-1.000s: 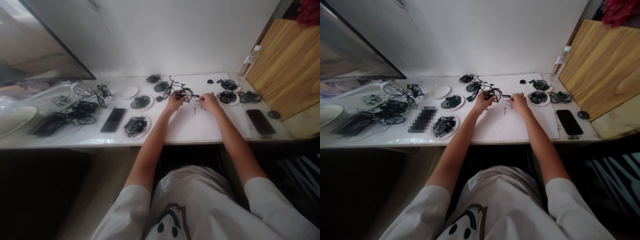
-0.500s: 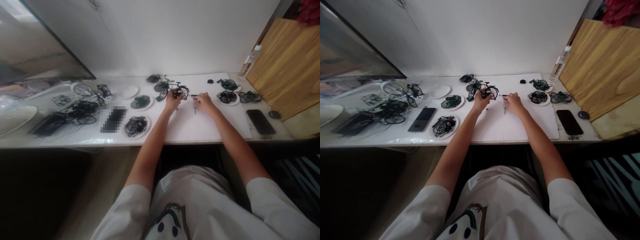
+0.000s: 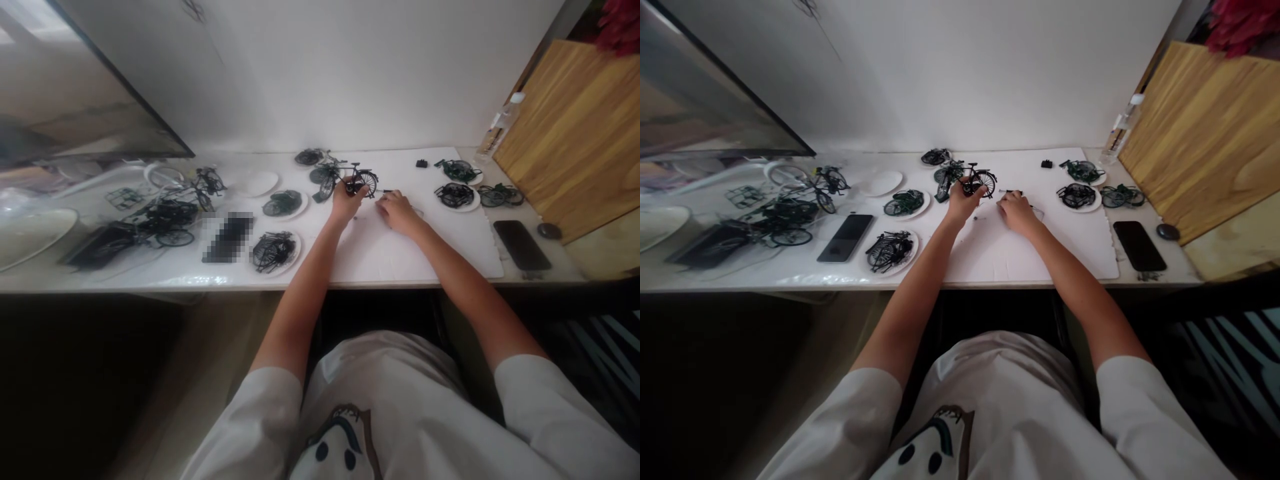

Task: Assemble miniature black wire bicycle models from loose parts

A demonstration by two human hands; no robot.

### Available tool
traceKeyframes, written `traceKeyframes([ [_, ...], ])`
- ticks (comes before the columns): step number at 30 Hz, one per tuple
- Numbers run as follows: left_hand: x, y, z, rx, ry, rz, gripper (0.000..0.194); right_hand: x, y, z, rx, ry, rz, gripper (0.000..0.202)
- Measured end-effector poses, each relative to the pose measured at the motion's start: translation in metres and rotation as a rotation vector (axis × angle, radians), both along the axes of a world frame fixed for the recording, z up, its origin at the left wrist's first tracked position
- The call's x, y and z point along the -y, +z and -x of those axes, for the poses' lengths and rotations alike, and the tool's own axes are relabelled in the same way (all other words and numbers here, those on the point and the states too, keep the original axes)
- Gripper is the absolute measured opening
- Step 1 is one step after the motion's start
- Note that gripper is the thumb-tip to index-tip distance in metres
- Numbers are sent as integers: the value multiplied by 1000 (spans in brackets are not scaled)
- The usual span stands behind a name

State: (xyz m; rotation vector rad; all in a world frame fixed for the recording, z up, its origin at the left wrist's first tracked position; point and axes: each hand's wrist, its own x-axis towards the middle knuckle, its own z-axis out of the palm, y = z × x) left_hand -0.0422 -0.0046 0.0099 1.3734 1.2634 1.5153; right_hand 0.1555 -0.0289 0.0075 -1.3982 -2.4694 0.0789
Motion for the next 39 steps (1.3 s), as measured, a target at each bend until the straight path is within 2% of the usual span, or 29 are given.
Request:
traceKeyframes([
  [15,16,14,-5,87,-244,-11,50,2,3,-2,-42,-43,-1,36],
  [23,15,10,-6,149,-360,-52,49,1,6,-6,-39,-91,-20,25],
  [29,13,8,-6,150,-364,-31,48,-5,0,-7,-40,-102,-25,18],
  [35,12,7,-6,137,-338,-27,44,-11,-9,-10,-49,-102,-30,20],
  [39,10,5,-4,82,-283,-45,43,-19,-12,-14,-208,-114,-58,21],
])
